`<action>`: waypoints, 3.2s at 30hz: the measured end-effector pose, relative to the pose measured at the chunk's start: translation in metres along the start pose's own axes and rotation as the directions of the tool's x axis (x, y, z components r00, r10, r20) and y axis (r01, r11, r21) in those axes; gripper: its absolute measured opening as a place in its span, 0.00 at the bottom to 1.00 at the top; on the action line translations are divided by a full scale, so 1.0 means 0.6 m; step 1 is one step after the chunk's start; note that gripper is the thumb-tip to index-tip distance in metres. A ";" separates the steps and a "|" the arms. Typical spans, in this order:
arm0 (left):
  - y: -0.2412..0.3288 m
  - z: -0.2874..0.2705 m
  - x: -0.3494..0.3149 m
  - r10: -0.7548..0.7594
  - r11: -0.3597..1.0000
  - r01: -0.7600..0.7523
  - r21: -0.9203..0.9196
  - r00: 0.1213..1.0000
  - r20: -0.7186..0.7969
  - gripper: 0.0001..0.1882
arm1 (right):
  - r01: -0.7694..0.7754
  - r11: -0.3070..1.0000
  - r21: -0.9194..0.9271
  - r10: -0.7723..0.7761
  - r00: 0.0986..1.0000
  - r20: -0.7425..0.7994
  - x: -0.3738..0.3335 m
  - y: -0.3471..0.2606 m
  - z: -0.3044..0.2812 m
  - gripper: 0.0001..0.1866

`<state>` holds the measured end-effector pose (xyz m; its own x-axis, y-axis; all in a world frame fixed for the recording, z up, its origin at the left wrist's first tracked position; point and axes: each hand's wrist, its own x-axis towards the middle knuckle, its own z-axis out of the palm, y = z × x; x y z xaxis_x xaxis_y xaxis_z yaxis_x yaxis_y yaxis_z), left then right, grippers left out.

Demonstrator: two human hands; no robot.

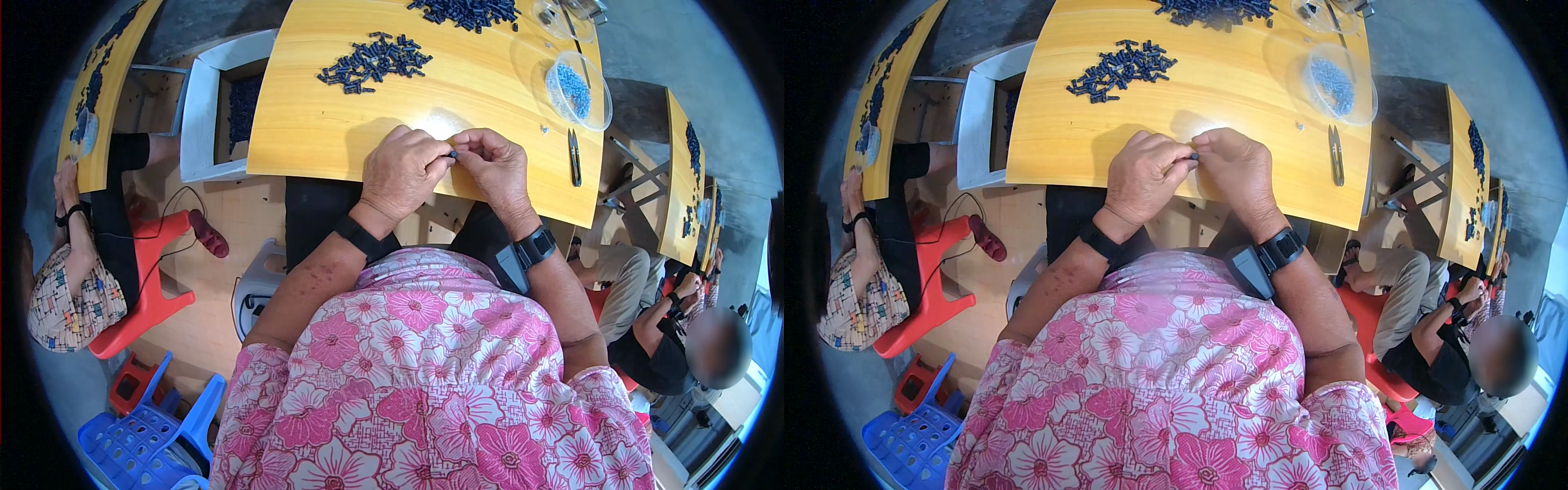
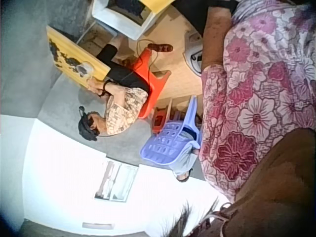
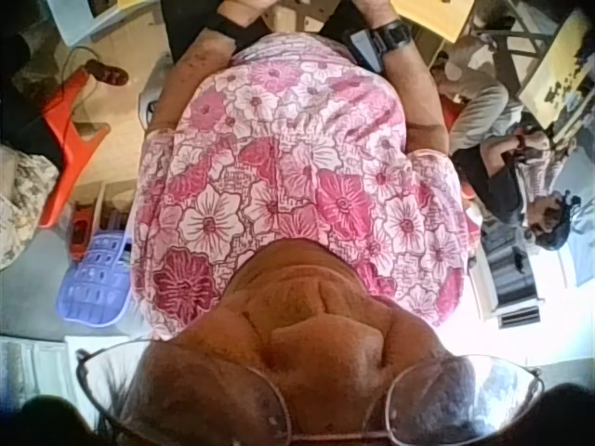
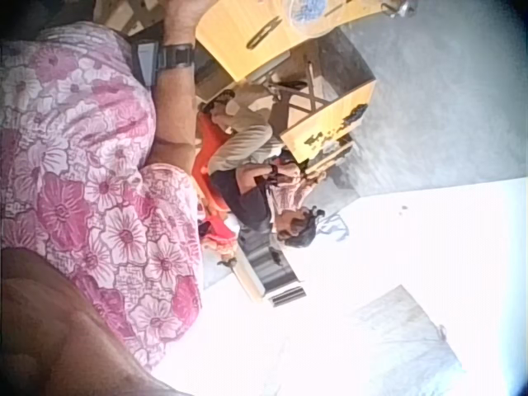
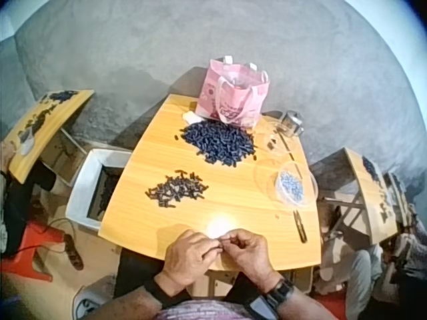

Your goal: Assembling small black plastic or rubber components manually at a workstation.

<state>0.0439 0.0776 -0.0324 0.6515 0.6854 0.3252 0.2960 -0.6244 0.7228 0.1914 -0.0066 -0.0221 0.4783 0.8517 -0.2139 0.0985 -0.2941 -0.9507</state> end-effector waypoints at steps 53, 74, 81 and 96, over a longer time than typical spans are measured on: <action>0.005 -0.006 0.009 -0.010 0.999 0.012 -0.053 1.000 0.027 0.07 | -0.008 0.896 0.443 -0.048 0.992 0.115 0.098 -0.039 0.042 0.32; 0.006 -0.012 0.006 -0.032 0.986 0.028 -0.165 0.999 -0.021 0.04 | 0.108 0.932 0.345 -0.094 0.994 -0.056 0.087 -0.042 0.015 0.19; -0.001 -0.012 0.005 -0.001 0.993 0.002 -0.119 1.000 0.005 0.05 | 0.108 0.958 0.266 -0.115 0.993 0.011 0.089 -0.047 0.050 0.19; -0.013 -0.003 -0.005 0.049 0.999 -0.049 0.013 0.998 0.038 0.06 | 0.350 0.931 -0.105 -0.333 0.931 0.151 0.079 -0.041 0.080 0.14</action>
<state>0.0383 0.0810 -0.0379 0.6912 0.6394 0.3369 0.2729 -0.6625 0.6976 0.1697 0.0617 -0.0198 0.2804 0.9562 0.0835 0.3509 -0.0211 -0.9362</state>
